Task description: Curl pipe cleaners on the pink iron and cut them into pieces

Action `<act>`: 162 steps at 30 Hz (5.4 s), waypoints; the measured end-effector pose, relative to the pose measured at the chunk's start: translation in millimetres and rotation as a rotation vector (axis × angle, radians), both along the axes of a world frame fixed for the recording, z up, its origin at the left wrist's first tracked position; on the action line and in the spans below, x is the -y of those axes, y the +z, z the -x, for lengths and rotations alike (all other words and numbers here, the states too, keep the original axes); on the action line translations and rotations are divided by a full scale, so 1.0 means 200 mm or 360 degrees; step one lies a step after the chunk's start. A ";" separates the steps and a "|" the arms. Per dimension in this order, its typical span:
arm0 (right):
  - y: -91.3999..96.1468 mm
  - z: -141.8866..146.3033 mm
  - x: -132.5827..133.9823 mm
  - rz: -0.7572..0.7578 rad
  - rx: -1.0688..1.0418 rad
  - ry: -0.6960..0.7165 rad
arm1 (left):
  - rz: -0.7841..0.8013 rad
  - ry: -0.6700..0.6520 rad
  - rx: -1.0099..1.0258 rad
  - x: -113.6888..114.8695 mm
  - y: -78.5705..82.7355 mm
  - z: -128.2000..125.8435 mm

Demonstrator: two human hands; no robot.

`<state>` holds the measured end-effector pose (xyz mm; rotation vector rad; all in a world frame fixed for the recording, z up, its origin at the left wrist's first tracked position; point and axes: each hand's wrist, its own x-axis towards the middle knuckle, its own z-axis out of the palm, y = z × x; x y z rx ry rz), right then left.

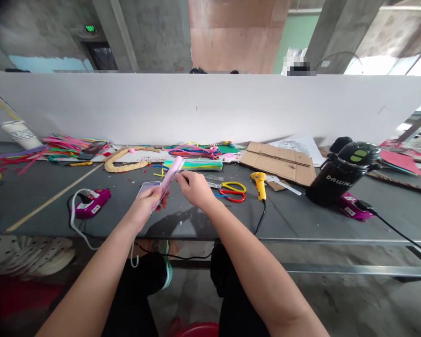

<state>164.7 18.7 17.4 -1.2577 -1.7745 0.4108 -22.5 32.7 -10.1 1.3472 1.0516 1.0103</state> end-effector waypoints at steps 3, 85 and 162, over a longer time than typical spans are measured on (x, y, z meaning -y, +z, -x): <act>0.00 0.00 0.01 0.0006 0.0035 0.0019 | -0.0050 0.0061 -0.0027 0.00 -0.02 -0.01; -0.02 -0.26 -0.10 -0.0064 -0.0247 -0.0302 | -0.0068 0.0710 0.0599 -0.23 0.04 0.25; -0.04 -0.22 -0.15 -0.0058 -0.1958 0.0120 | 0.0247 -0.0176 0.0532 -0.03 -0.01 -0.10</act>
